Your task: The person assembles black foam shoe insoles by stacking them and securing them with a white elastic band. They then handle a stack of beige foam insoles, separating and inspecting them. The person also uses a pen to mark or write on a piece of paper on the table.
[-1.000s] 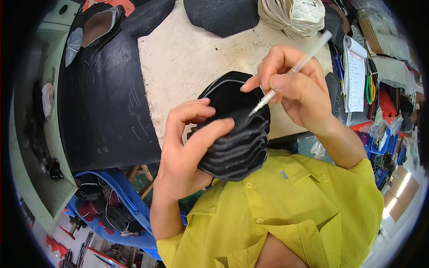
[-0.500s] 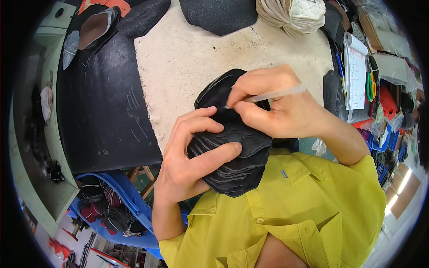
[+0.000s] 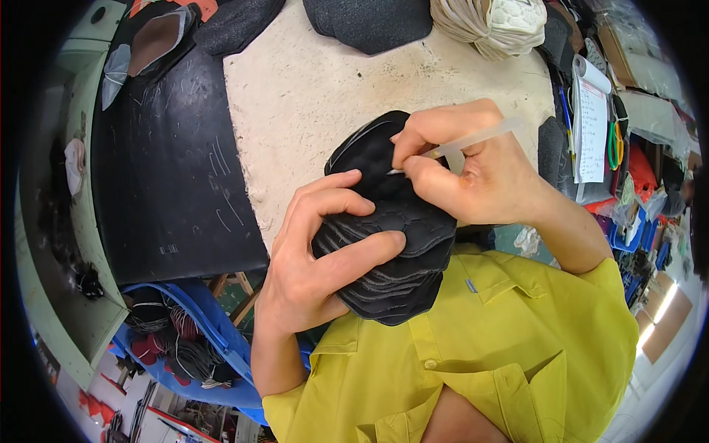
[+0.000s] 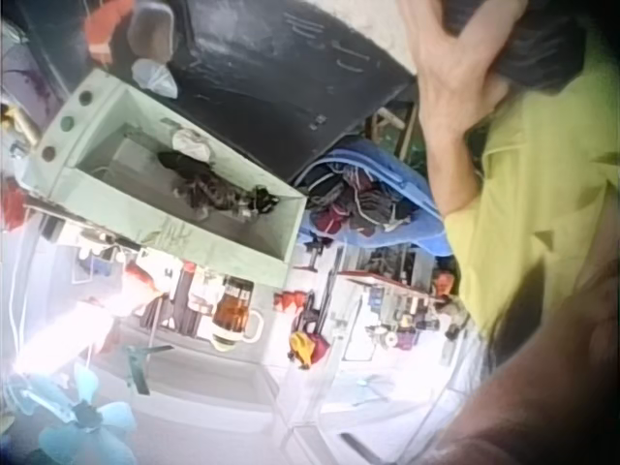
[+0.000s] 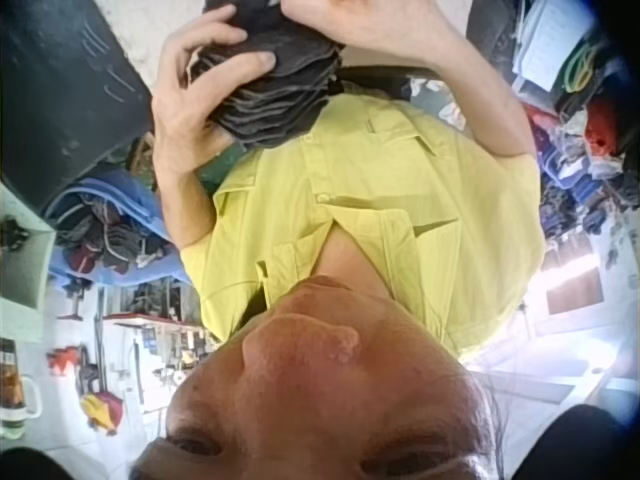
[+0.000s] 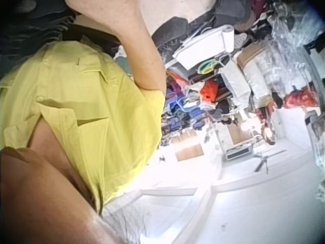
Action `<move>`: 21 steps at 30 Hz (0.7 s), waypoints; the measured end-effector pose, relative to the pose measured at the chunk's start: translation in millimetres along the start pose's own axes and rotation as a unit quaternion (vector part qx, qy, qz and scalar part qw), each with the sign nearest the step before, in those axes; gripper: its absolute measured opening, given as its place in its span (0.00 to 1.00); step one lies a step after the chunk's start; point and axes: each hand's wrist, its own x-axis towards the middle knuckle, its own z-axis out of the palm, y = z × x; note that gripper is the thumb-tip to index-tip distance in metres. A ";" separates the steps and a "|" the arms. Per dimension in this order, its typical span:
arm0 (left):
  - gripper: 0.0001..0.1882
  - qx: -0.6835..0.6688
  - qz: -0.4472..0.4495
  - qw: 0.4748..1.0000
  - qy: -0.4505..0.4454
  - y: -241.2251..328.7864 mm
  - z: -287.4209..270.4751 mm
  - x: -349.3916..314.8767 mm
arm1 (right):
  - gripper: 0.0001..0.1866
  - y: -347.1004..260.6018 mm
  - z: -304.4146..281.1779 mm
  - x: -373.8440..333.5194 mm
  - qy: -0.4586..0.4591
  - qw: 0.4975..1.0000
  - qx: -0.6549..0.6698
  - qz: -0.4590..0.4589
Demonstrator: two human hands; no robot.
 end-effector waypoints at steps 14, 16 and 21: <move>0.29 0.069 -0.044 0.996 -0.040 1.0 -9.1 15.4 | 0.04 7.9 1.4 0.0 0.136 0.984 0.115 0.018; 0.33 0.080 -0.042 0.994 -0.059 -5.3 -10.6 18.8 | 0.06 9.2 -7.9 -0.2 0.180 0.953 0.240 0.029; 0.36 0.067 -0.087 0.993 -0.039 10.7 -10.0 23.0 | 0.06 20.0 -16.5 -9.3 0.153 0.911 0.382 0.016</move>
